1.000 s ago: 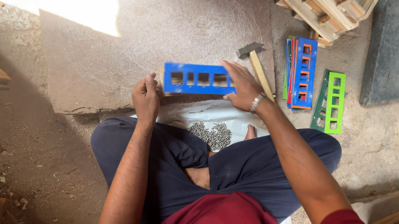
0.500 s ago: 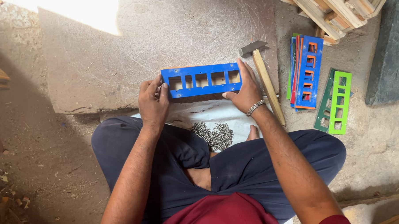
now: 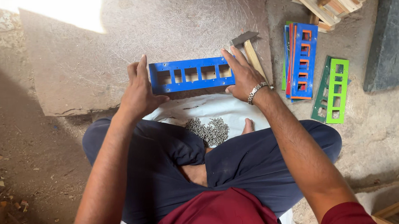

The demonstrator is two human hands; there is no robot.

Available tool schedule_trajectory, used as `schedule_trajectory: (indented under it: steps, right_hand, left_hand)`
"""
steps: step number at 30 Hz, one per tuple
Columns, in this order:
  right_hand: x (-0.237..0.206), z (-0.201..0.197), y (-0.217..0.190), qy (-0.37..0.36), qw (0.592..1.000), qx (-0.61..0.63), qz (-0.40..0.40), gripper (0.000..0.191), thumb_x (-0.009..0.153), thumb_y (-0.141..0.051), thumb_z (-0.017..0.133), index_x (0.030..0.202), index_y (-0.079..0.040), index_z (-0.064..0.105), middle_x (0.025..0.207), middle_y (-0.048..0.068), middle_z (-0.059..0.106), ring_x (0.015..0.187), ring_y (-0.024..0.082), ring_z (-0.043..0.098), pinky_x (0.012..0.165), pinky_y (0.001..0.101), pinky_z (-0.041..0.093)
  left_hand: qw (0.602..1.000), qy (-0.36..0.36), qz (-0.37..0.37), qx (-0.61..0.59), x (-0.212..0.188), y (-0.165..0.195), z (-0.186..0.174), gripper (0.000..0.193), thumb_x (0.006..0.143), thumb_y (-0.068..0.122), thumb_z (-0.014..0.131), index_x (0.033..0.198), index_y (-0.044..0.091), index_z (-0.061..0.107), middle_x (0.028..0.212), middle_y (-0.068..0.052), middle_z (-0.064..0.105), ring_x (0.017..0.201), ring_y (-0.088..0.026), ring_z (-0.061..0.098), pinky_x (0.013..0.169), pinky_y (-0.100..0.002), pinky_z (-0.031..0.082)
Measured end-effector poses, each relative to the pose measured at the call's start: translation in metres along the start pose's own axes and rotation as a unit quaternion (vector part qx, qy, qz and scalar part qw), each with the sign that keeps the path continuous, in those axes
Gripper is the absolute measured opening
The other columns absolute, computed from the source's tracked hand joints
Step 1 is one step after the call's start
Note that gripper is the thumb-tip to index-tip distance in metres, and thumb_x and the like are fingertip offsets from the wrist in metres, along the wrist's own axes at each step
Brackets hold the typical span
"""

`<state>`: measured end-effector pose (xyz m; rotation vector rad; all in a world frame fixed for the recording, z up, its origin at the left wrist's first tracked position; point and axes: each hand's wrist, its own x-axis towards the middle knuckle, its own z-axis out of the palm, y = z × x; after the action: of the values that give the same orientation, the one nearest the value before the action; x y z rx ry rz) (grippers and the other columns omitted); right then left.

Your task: The person sits on the floor and assembles wooden frames by placing a blue plastic template over a wooden piece and hammering nails into it. The person repeatedly picks up nails, positions the template, and hammers the nails to secure the frame.

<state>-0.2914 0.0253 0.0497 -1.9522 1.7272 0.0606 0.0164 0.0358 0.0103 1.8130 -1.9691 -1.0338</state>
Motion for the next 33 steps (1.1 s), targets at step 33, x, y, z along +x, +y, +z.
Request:
schedule_trajectory:
  steps: [33]
  right_hand:
    - [0.033,-0.001,0.016,0.034,0.996,0.004,-0.080,0.129,0.057,-0.009,0.099,0.159,-0.024,0.020,0.160,0.012,0.034,0.138,0.036,0.048,0.108,0.0443,0.046]
  left_hand:
    - [0.999,-0.023,0.032,-0.015,0.034,-0.017,-0.012,0.125,0.052,0.017,0.102,0.152,0.003,0.030,0.145,-0.023,0.036,0.125,-0.041,0.053,0.103,-0.042,0.050]
